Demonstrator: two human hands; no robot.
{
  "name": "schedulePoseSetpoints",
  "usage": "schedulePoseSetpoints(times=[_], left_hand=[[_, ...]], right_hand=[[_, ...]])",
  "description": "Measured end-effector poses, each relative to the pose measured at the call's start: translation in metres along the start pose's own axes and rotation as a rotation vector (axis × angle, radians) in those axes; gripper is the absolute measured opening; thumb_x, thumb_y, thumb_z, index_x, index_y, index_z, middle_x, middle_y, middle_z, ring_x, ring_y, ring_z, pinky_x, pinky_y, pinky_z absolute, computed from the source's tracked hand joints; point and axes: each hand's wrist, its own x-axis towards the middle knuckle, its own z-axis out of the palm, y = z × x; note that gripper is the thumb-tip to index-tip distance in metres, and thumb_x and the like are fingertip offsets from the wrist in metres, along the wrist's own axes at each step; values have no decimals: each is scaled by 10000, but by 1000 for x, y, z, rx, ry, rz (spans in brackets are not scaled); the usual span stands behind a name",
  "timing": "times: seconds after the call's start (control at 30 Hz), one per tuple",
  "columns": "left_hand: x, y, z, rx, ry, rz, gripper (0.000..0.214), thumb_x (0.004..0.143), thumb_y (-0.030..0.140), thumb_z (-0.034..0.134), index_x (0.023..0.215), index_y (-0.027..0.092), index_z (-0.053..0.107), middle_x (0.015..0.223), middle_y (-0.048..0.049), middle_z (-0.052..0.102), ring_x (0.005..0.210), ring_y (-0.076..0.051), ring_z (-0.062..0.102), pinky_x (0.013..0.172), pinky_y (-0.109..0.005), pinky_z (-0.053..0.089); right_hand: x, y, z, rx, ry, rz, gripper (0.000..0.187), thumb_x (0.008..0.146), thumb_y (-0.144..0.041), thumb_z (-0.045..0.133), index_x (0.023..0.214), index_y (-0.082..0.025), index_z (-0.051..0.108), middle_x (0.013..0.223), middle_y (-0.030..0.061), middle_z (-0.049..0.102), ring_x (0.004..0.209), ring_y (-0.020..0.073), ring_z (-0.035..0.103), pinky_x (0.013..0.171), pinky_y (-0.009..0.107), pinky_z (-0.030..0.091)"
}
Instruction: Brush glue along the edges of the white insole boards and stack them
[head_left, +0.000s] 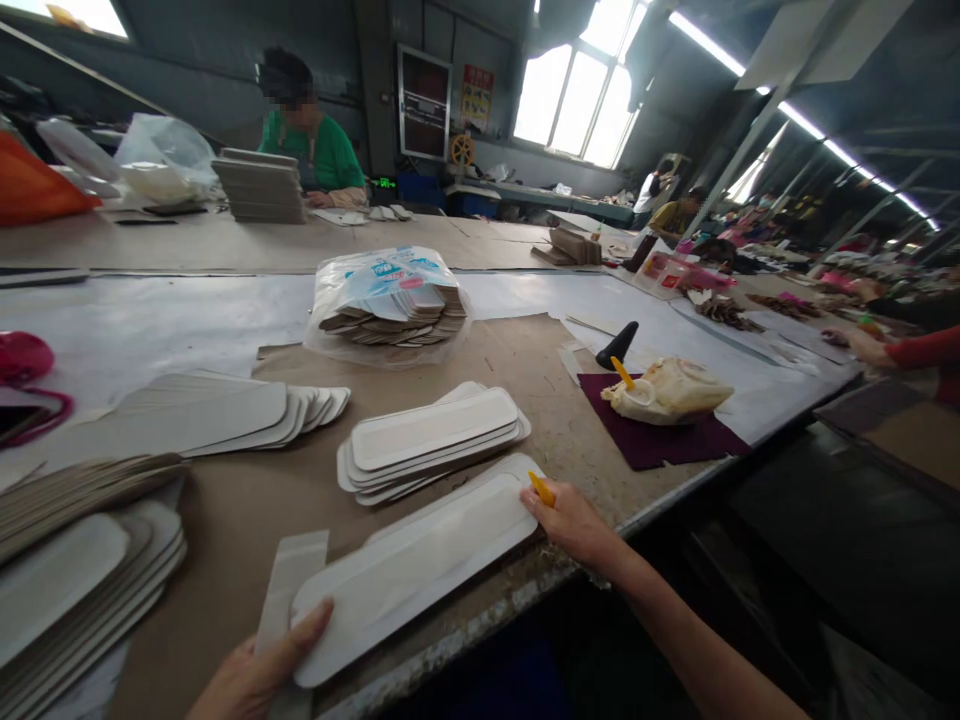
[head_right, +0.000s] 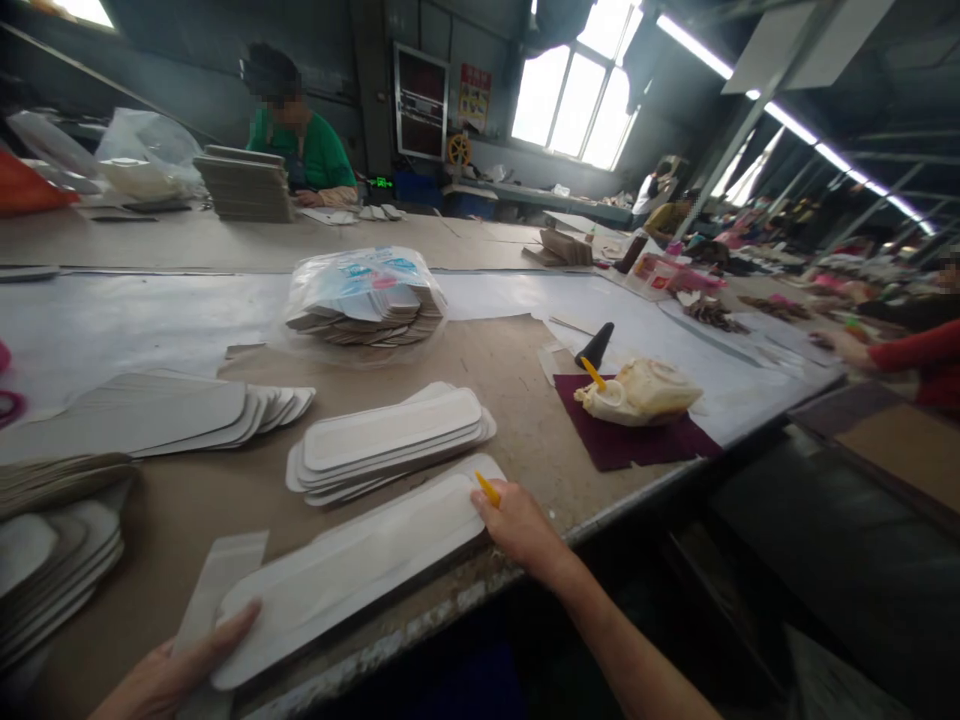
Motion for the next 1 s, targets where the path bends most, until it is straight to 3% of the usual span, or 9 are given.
schedulePoseSetpoints(times=[0.17, 0.27, 0.47, 0.6, 0.7, 0.87, 1.0], left_hand=[[-1, -3, 2, -28, -29, 37, 177, 676, 276, 701, 651, 124, 613, 537, -76, 655, 511, -244, 633, 483, -292, 530], [3, -6, 2, 35, -22, 104, 251, 635, 317, 736, 553, 118, 606, 503, -61, 633, 445, -192, 594, 416, -226, 486], [-6, 0, 10, 114, 46, 111, 199, 723, 225, 658, 572, 103, 616, 479, -72, 629, 416, -163, 576, 387, -186, 454], [-7, -2, 11, 79, 33, 112, 116, 727, 207, 647, 696, 100, 618, 548, -84, 658, 467, -213, 618, 442, -249, 507], [-2, -7, 9, 44, 24, 132, 121, 702, 212, 668, 742, 109, 619, 566, -82, 664, 476, -222, 623, 458, -268, 520], [8, -12, 3, 38, -1, 150, 202, 620, 247, 747, 686, 99, 627, 527, -73, 652, 444, -187, 596, 426, -223, 495], [11, -10, -5, 12, -68, 119, 430, 444, 427, 826, 620, 85, 636, 504, -82, 645, 444, -187, 591, 417, -211, 482]], right_hand=[[1, -8, 7, -490, 281, -38, 107, 864, -224, 444, 807, -175, 521, 762, 56, 609, 681, 178, 567, 578, 263, 349], [4, -26, 21, -611, 386, -135, 72, 867, -184, 442, 833, -175, 505, 815, 81, 601, 755, 203, 562, 618, 282, 358], [13, -68, 72, -640, 392, -423, 111, 878, -197, 415, 782, -195, 471, 719, 33, 542, 683, 191, 504, 576, 302, 334], [25, -61, 86, -751, 320, -519, 48, 855, -163, 447, 845, -191, 485, 752, 36, 545, 704, 199, 483, 557, 307, 315], [35, -41, 75, -836, 304, -474, 85, 854, -147, 443, 911, -180, 498, 790, 51, 555, 726, 204, 475, 563, 309, 311], [41, -7, 36, -893, 354, -403, 163, 861, -112, 412, 980, -158, 513, 805, 72, 571, 730, 208, 472, 573, 306, 305], [31, 10, 5, -910, 444, -302, 165, 849, -87, 405, 921, -137, 545, 775, 90, 574, 737, 218, 480, 607, 310, 321]])
